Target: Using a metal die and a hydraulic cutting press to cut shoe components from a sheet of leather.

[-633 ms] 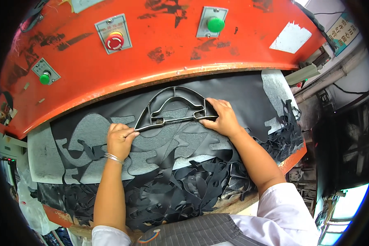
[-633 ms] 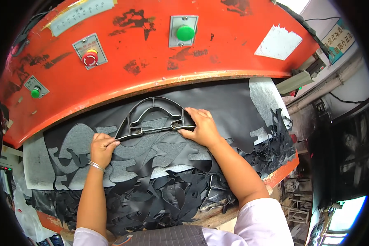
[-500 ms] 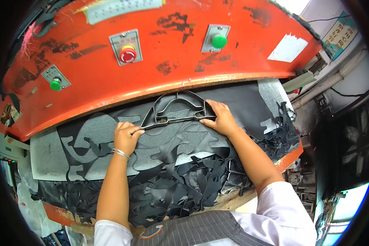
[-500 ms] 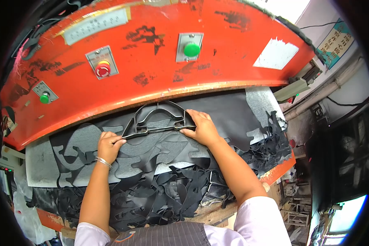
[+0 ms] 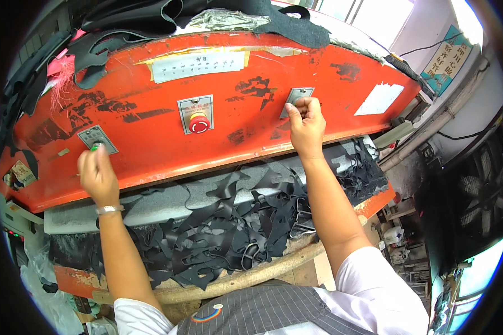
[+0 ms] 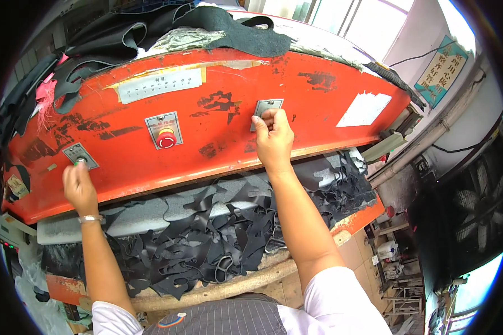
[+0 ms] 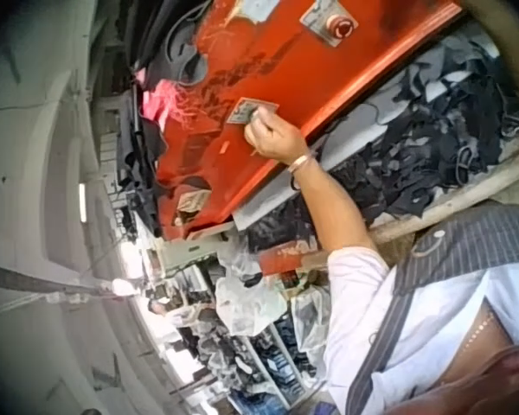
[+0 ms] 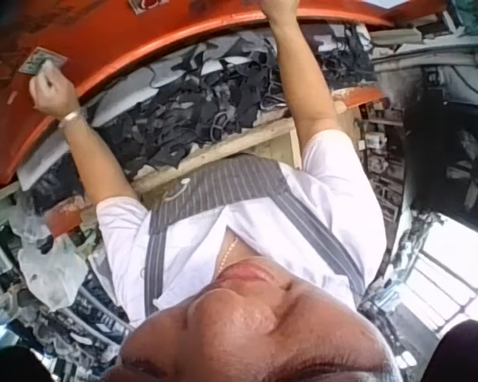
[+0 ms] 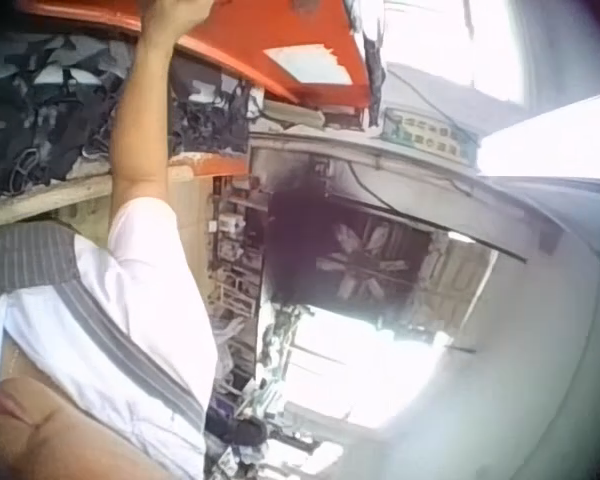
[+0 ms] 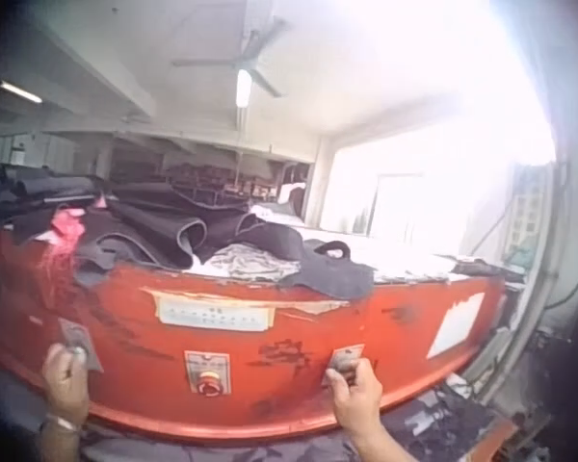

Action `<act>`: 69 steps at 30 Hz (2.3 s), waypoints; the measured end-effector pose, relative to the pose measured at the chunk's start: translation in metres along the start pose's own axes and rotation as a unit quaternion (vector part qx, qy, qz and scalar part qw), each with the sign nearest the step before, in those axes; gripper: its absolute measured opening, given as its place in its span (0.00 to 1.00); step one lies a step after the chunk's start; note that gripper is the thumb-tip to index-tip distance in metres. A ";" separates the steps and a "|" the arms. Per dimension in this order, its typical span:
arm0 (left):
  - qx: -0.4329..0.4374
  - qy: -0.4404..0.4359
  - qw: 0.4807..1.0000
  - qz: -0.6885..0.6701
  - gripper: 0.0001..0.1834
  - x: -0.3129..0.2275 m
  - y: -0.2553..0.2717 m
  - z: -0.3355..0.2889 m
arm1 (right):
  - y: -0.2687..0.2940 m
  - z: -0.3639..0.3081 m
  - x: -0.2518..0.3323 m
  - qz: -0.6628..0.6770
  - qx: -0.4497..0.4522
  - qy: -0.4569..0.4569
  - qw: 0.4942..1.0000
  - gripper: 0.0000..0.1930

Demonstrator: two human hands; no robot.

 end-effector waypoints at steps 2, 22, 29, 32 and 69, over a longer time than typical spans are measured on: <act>0.083 0.012 0.995 0.049 0.17 -0.001 0.015 0.008 | 0.008 -0.013 0.014 0.030 0.010 -0.019 0.999 0.10; 0.426 0.118 0.897 -0.023 0.08 -0.166 0.050 -0.259 | 0.087 -0.297 0.047 -0.253 0.506 0.101 0.818 0.21; 0.469 0.129 0.874 -0.013 0.09 -0.173 0.038 -0.245 | 0.096 -0.273 0.039 -0.149 0.519 0.093 0.836 0.17; 0.554 0.158 0.817 -0.010 0.10 -0.168 0.019 -0.227 | 0.104 -0.238 0.020 -0.059 0.599 0.026 0.798 0.17; 0.004 0.021 1.000 0.007 0.14 -0.275 -0.113 -0.064 | 0.127 -0.096 -0.060 0.320 0.533 -0.205 0.756 0.39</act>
Point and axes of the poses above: each hand's wrist, its own z-axis towards the middle knuckle, its own y-axis out of the back of the hand, x = y × z, the point moved 7 cm from there along z, towards the middle knuckle, and after that the axes turned 2 degrees about y, right-handed, at the moved point
